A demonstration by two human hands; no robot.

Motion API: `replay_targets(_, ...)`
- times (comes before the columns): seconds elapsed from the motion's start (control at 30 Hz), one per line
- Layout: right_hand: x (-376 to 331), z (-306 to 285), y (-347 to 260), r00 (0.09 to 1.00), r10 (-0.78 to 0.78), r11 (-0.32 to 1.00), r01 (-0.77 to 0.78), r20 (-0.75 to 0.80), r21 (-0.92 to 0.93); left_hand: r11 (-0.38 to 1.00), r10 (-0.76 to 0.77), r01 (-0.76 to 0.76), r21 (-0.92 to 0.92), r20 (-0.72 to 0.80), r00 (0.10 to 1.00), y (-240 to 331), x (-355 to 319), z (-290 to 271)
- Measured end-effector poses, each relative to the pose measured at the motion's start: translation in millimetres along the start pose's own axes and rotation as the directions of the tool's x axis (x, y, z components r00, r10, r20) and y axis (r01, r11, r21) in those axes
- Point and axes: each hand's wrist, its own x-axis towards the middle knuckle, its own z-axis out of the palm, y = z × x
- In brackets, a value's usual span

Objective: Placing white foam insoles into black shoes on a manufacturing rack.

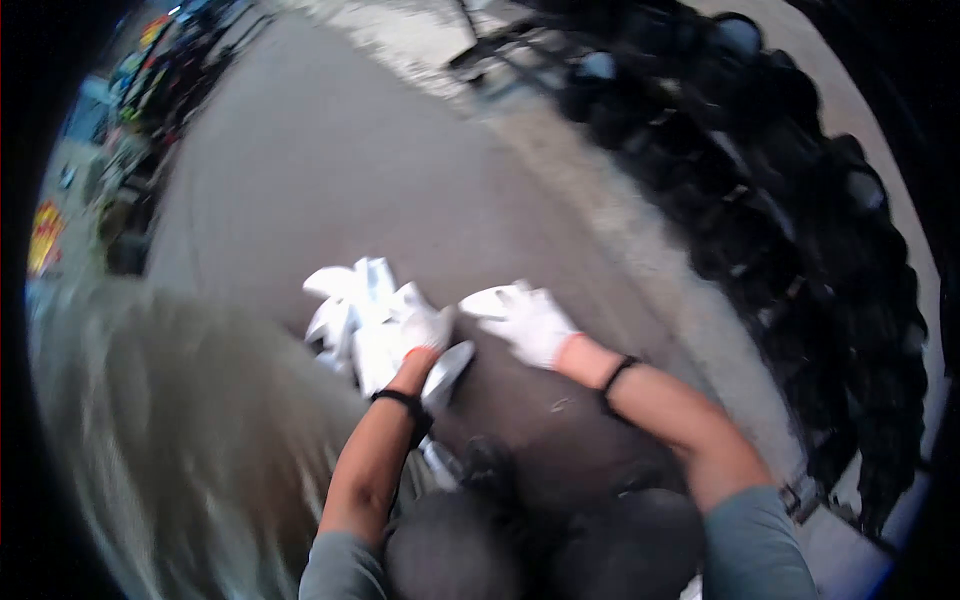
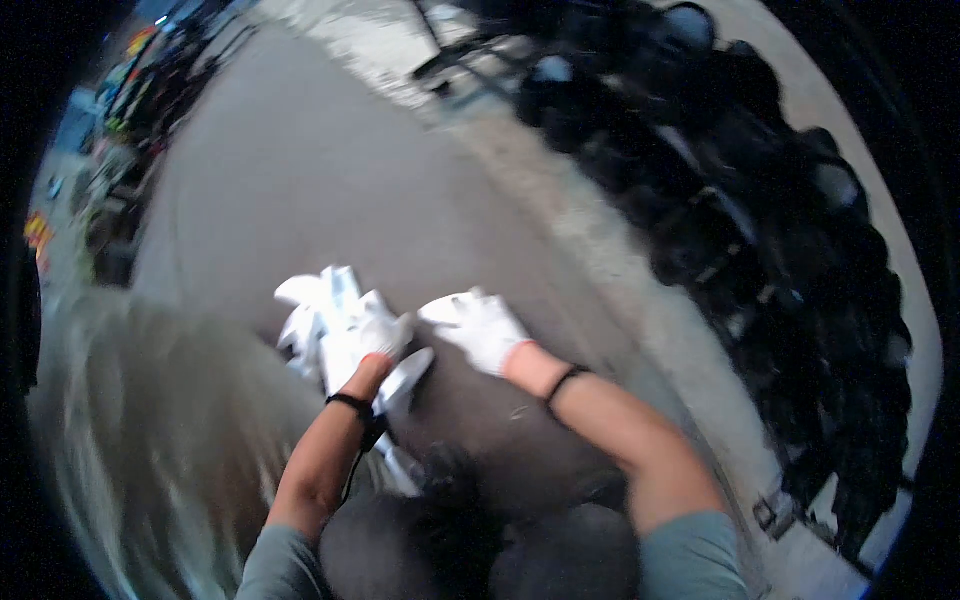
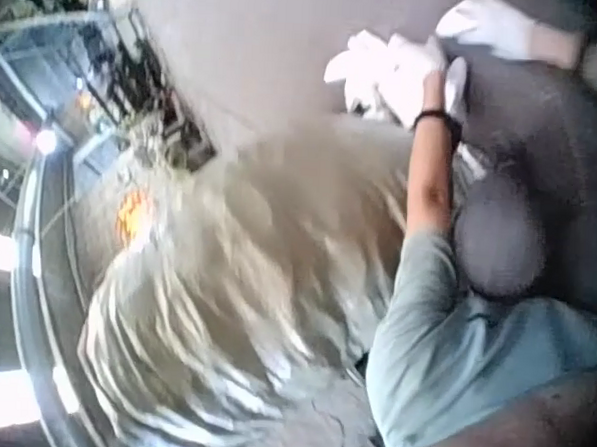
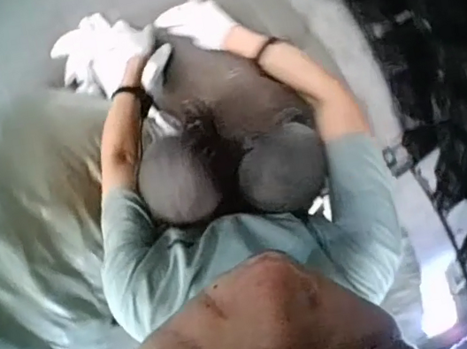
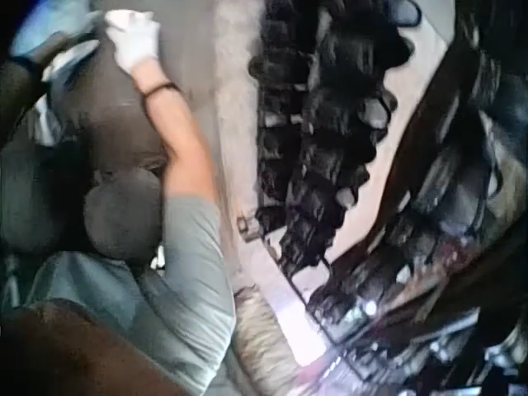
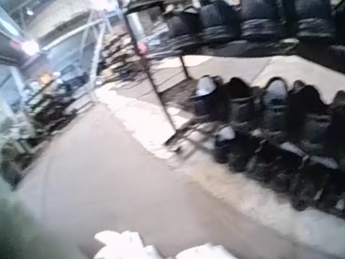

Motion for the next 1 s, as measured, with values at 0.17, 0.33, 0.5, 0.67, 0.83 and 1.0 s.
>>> replay_targets(0.17, 9, 23, -1, 0.921, 0.374, 0.703, -0.356, 0.106, 0.616, 0.997, 0.010, -0.004, 0.076, -0.074, 0.997, -31, 3, 23)
replay_targets(0.33, -95, -2, 27, 0.755, 0.646, 0.615, -0.430, -0.109, 0.661, 0.878, 0.237, -0.322, -0.353, -0.262, 0.936, 28, -38, 10)
replay_targets(0.5, -228, -152, -19, 0.540, 0.828, 0.115, 0.106, -0.154, 0.988, 0.521, 0.738, 0.070, -0.850, 0.491, 0.463, 180, -135, -103)
replay_targets(0.67, -344, -220, -77, 0.464, 0.809, 0.455, -0.108, -0.360, 0.884, 0.337, 0.873, -0.410, -0.847, 0.444, -0.201, 324, -232, -149)
replay_targets(0.83, -432, -273, -155, 0.261, 0.837, 0.485, -0.762, -0.482, 0.429, 0.293, 0.777, -0.316, -0.902, 0.418, -0.471, 395, -347, -178)
replay_targets(1.0, -551, -295, -144, -0.428, 0.609, 0.530, -0.407, -0.668, 0.744, -0.304, 0.707, -0.433, -0.848, 0.104, -0.700, 461, -434, -151)
